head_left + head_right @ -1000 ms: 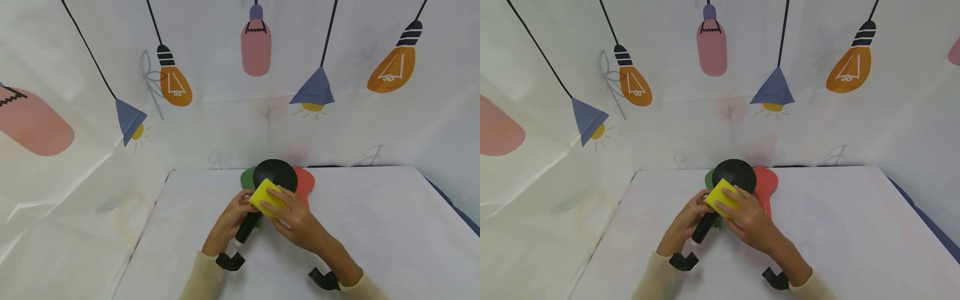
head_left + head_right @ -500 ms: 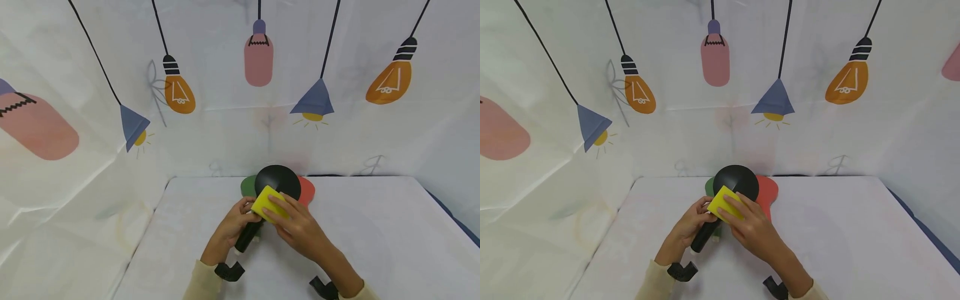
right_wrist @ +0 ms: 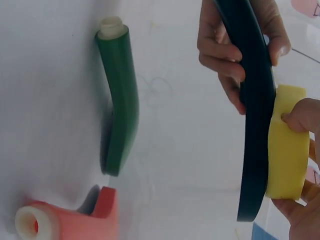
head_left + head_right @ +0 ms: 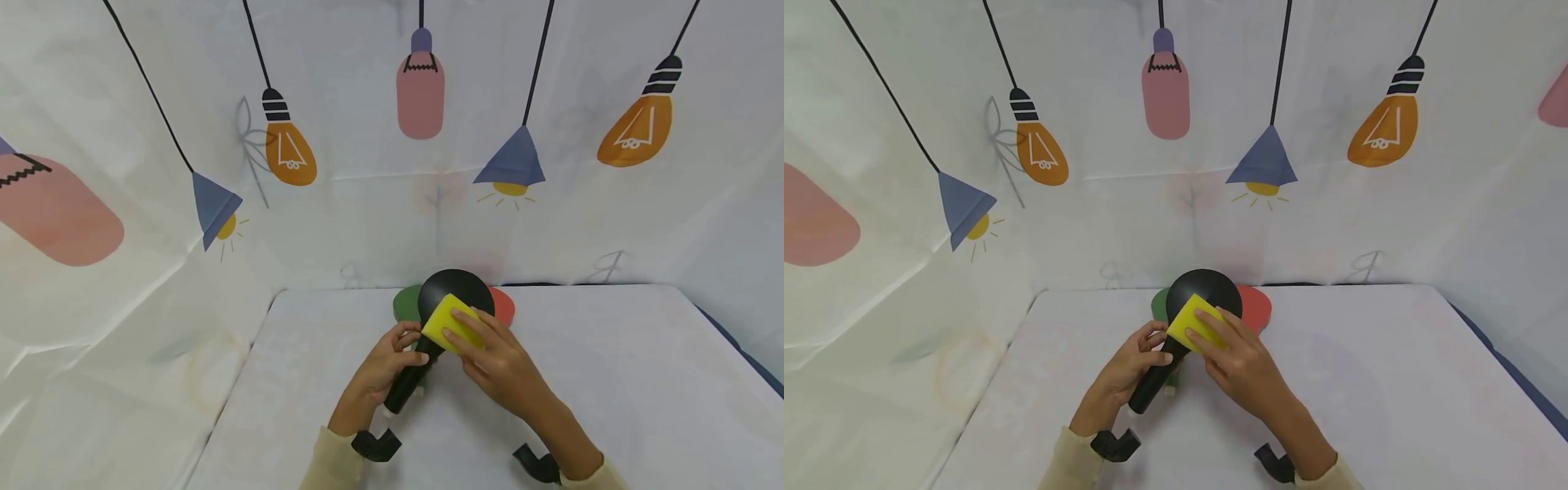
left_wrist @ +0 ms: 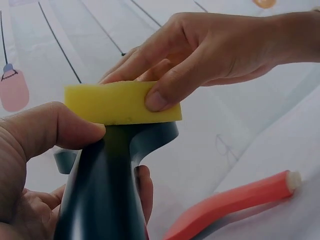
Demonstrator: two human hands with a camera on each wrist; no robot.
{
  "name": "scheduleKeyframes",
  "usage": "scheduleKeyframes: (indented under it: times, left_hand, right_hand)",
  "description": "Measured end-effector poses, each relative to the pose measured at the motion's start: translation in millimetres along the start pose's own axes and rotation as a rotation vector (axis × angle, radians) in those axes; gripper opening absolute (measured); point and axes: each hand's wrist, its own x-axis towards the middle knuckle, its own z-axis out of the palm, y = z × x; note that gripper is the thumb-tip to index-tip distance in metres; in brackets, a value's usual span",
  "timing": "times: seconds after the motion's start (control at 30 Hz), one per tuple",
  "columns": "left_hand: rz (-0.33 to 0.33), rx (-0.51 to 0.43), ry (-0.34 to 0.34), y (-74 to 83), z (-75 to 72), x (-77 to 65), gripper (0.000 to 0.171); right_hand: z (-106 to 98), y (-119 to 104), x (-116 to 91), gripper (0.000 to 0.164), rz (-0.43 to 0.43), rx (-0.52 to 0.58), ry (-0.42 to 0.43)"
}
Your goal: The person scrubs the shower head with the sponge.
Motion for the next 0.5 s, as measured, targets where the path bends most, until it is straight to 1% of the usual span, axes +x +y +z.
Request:
scheduleKeyframes:
  times: [0.1,0.13,0.27,0.4,0.43,0.5]
  left_hand:
    - [-0.002,0.005,0.0,-0.9,2.6,1.2,0.054]
    - [-0.004,0.007,-0.002,-1.1,3.3,1.3,0.055]
    - [-0.015,0.013,-0.011,-2.1,4.9,1.0,0.057]
    - [-0.012,0.03,-0.019,-2.3,4.0,-0.1,0.057]
    - [-0.011,0.038,-0.021,-2.4,3.4,-0.1,0.057]
    - [-0.007,0.051,-0.029,-1.9,2.9,0.2,0.057]
  right_hand:
    - [-2.3,8.0,-0.7,0.036,-0.012,-0.001,0.052]
    - [-2.8,10.7,-1.1,0.034,-0.014,0.001,0.072]
    - [-5.5,19.8,-3.6,0.041,0.004,0.008,0.128]
    - [-8.6,26.6,-6.2,0.033,0.048,0.016,0.125]
    - [-9.3,28.1,-6.6,0.036,0.062,0.015,0.12]
    - [-10.4,31.6,-7.8,0.05,0.093,0.009,0.11]
